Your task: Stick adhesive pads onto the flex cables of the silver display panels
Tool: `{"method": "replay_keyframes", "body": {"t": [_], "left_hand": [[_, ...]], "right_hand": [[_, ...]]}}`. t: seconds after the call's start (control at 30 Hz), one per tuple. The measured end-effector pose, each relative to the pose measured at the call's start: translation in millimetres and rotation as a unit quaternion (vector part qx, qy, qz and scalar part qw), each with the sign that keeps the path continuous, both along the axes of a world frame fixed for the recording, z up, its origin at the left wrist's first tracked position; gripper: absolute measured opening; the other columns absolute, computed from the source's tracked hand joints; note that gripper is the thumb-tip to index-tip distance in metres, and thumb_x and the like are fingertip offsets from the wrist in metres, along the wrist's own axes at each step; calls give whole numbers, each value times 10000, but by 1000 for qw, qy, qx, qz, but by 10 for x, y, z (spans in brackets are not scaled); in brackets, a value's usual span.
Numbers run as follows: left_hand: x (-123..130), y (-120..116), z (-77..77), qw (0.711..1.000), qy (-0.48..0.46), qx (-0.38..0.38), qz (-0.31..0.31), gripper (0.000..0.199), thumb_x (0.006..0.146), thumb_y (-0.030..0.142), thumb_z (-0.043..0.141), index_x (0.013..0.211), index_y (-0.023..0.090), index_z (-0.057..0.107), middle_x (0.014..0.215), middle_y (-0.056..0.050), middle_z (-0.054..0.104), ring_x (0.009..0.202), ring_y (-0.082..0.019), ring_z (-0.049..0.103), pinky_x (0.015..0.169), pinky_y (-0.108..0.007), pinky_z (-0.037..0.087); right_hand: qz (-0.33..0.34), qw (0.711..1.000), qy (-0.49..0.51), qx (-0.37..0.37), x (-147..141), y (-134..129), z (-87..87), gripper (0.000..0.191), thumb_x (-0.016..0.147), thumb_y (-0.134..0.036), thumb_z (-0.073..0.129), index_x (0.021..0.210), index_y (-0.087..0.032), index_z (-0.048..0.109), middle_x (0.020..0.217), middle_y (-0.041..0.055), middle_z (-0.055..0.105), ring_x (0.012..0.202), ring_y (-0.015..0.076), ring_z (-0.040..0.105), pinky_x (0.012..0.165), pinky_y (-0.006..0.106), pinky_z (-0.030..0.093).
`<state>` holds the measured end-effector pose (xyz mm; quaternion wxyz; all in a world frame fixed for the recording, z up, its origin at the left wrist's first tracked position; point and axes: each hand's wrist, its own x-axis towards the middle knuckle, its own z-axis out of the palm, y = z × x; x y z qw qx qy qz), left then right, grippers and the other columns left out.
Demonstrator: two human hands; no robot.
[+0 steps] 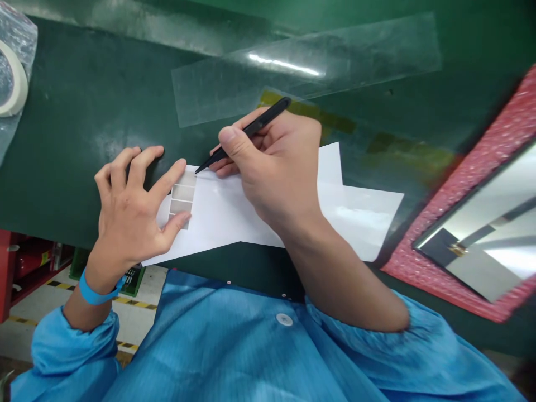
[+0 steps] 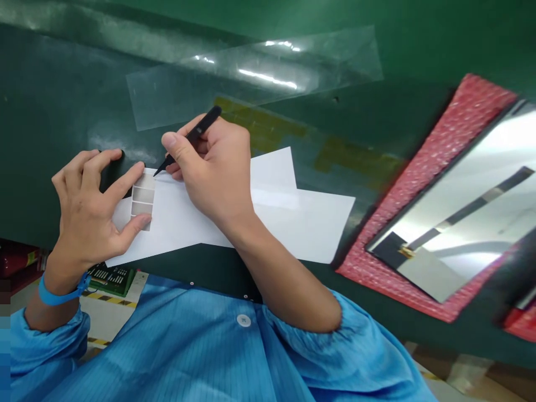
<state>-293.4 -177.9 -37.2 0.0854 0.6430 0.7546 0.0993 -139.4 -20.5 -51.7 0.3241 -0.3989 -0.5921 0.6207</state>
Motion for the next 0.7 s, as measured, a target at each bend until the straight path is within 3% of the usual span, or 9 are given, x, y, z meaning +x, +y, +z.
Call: {"method": "replay_keyframes", "body": {"t": [0.27, 0.5, 0.7], "left_hand": [[-6, 5, -7, 1000, -16, -2, 1, 771, 867, 565, 738, 1582, 371, 525, 1691, -117, 435, 1521, -502, 371, 1188, -658, 276], [-8, 7, -13, 1000, -13, -2, 1, 780, 862, 558, 743, 1585, 368, 524, 1692, -117, 437, 1521, -499, 373, 1184, -662, 278], [-7, 8, -8, 1000, -7, 1, 4, 806, 836, 572, 762, 1581, 381, 520, 1693, -103, 442, 1512, -496, 381, 1170, -653, 299]], "right_hand": [[36, 999, -39, -3, -51, 94, 13, 335, 938, -422, 856, 756, -217, 663, 639, -27, 697, 547, 145, 711, 471, 219, 560], [24, 997, -67, -1, -144, 98, 108, 317, 958, -187, 807, 679, -195, 656, 572, -33, 685, 493, 139, 686, 428, 217, 491], [42, 995, -84, 17, -175, 62, 80, 299, 949, -213, 827, 711, -204, 648, 627, -25, 701, 515, 146, 676, 469, 245, 523]]}}
